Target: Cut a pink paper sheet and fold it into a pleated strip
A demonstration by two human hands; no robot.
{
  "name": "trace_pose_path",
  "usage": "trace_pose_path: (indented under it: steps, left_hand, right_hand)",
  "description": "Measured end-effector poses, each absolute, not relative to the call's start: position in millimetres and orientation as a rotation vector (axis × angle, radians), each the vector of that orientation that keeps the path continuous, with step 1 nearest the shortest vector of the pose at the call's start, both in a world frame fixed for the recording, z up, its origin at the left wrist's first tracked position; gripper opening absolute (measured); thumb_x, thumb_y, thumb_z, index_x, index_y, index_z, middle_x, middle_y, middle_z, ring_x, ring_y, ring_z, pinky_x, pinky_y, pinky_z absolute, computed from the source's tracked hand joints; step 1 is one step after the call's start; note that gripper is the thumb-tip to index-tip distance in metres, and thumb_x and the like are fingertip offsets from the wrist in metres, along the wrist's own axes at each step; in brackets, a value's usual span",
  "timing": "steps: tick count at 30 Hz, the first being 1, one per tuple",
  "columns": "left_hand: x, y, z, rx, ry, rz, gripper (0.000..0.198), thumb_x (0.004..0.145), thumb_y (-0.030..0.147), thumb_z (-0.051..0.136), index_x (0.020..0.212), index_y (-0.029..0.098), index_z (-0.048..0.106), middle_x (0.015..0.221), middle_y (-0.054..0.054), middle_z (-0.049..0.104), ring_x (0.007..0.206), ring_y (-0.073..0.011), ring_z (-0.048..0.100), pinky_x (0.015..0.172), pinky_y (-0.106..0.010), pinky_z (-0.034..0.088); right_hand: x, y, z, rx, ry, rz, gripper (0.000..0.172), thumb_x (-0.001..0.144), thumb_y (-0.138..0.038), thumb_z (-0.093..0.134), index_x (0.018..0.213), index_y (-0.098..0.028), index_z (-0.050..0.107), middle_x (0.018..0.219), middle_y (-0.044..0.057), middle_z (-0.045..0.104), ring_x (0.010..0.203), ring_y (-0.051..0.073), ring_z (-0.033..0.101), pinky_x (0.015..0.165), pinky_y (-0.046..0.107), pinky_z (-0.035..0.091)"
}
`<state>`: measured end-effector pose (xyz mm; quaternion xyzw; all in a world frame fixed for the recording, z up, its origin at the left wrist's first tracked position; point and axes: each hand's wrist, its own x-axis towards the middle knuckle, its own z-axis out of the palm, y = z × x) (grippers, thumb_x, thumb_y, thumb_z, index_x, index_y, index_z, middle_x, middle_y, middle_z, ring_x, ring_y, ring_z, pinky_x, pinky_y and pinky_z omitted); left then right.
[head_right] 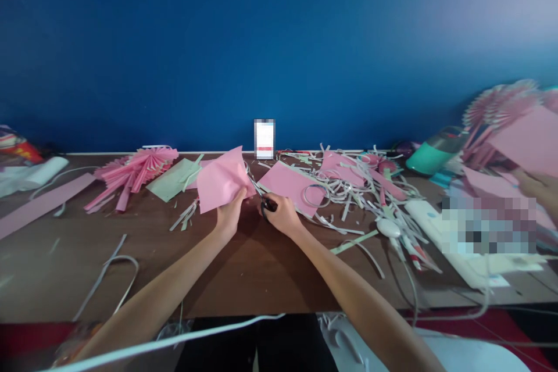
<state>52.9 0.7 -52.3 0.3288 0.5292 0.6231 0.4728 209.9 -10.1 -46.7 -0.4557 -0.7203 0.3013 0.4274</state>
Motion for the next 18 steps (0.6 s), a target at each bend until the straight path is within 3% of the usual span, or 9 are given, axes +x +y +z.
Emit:
trace_pose_path:
  steps: [6, 12, 18]
  left_hand:
    - [54.4, 5.4, -48.4, 0.644, 1.067, 1.448, 0.026, 0.066, 0.030, 0.075, 0.081, 0.009, 0.069, 0.075, -0.007, 0.068, 0.069, -0.0167, 0.064, 0.069, -0.029, 0.050]
    - [53.8, 8.5, -44.2, 0.438, 0.822, 1.434, 0.015, 0.066, 0.017, 0.073, 0.075, 0.008, 0.065, 0.068, -0.002, 0.062, 0.060, -0.0074, 0.057, 0.059, -0.019, 0.045]
    - [46.8, 13.4, -45.1, 0.437, 0.607, 1.458, 0.007, 0.071, 0.013, 0.067, 0.074, 0.008, 0.062, 0.069, -0.002, 0.059, 0.058, -0.0042, 0.052, 0.055, -0.015, 0.044]
  right_hand:
    - [208.4, -8.9, -48.1, -1.139, -1.745, 0.807, 0.025, 0.073, -0.028, 0.055, 0.091, -0.014, 0.067, 0.073, 0.003, 0.065, 0.067, 0.015, 0.058, 0.063, 0.023, 0.045]
    - [210.1, -9.5, -48.4, -1.146, -1.764, 0.803, 0.020, 0.074, -0.032, 0.058, 0.082, -0.015, 0.064, 0.067, 0.000, 0.061, 0.060, 0.012, 0.054, 0.057, 0.021, 0.042]
    - [215.5, -5.1, -53.6, -1.152, -1.774, 0.817, 0.016, 0.073, -0.027, 0.056, 0.081, -0.015, 0.064, 0.066, 0.000, 0.063, 0.060, 0.012, 0.055, 0.057, 0.021, 0.042]
